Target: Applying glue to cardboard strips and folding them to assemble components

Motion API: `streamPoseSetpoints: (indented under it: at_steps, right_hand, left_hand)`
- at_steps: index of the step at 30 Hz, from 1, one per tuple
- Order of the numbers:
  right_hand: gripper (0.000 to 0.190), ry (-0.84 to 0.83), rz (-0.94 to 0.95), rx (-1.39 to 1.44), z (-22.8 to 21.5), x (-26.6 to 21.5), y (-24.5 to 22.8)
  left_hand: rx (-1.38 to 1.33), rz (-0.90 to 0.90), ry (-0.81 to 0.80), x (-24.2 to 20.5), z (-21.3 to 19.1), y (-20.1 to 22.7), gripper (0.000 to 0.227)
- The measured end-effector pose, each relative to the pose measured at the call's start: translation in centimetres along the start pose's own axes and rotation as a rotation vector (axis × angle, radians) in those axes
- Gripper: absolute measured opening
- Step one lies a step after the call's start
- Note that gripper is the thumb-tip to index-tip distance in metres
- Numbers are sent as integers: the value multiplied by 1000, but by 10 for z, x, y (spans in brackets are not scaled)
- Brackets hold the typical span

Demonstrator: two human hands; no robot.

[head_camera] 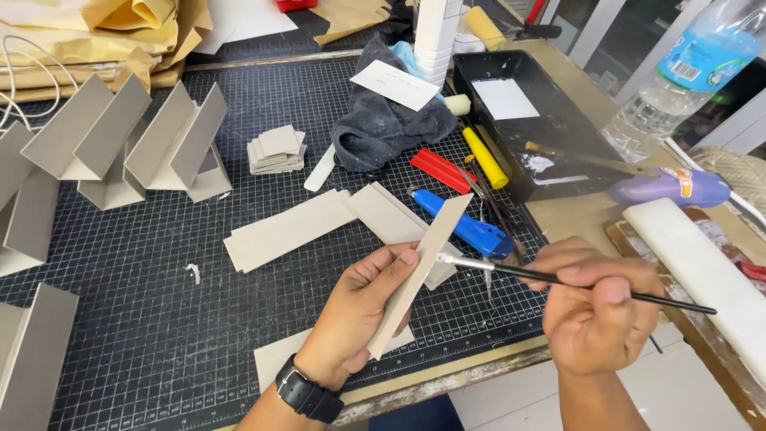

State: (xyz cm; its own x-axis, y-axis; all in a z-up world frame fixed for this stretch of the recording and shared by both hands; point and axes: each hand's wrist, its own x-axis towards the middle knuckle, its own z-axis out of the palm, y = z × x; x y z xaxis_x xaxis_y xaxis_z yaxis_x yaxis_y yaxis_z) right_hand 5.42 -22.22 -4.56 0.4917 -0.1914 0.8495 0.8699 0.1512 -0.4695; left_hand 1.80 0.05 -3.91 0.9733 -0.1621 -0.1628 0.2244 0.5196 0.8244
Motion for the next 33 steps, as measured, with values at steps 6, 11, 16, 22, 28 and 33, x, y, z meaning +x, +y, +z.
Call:
streamPoseSetpoints:
  at_steps: [6, 11, 16, 22, 28, 33]
  right_hand:
    - [21, -19, -53, 9, -13, 8, 11]
    - [23, -63, -58, 36, -15, 14, 15]
    - [27, 71, -17, -87, -12, 17, 15]
    - [24, 74, -38, -39, -21, 21, 19]
    - [25, 45, -42, -53, -15, 24, 16]
    - [27, 86, -29, -63, -15, 26, 16]
  left_hand:
    - [-54, -18, -49, -3, -2, -1, 17]
    - [-84, -36, -77, -2, 0, 1, 22]
    - [-53, -35, -75, -3, 1, 3, 25]
    - [-62, -29, -77, -2, 1, 0, 24]
    - [-62, -28, -90, -2, 2, 1, 23]
    - [-87, -39, -68, -2, 1, 0, 22]
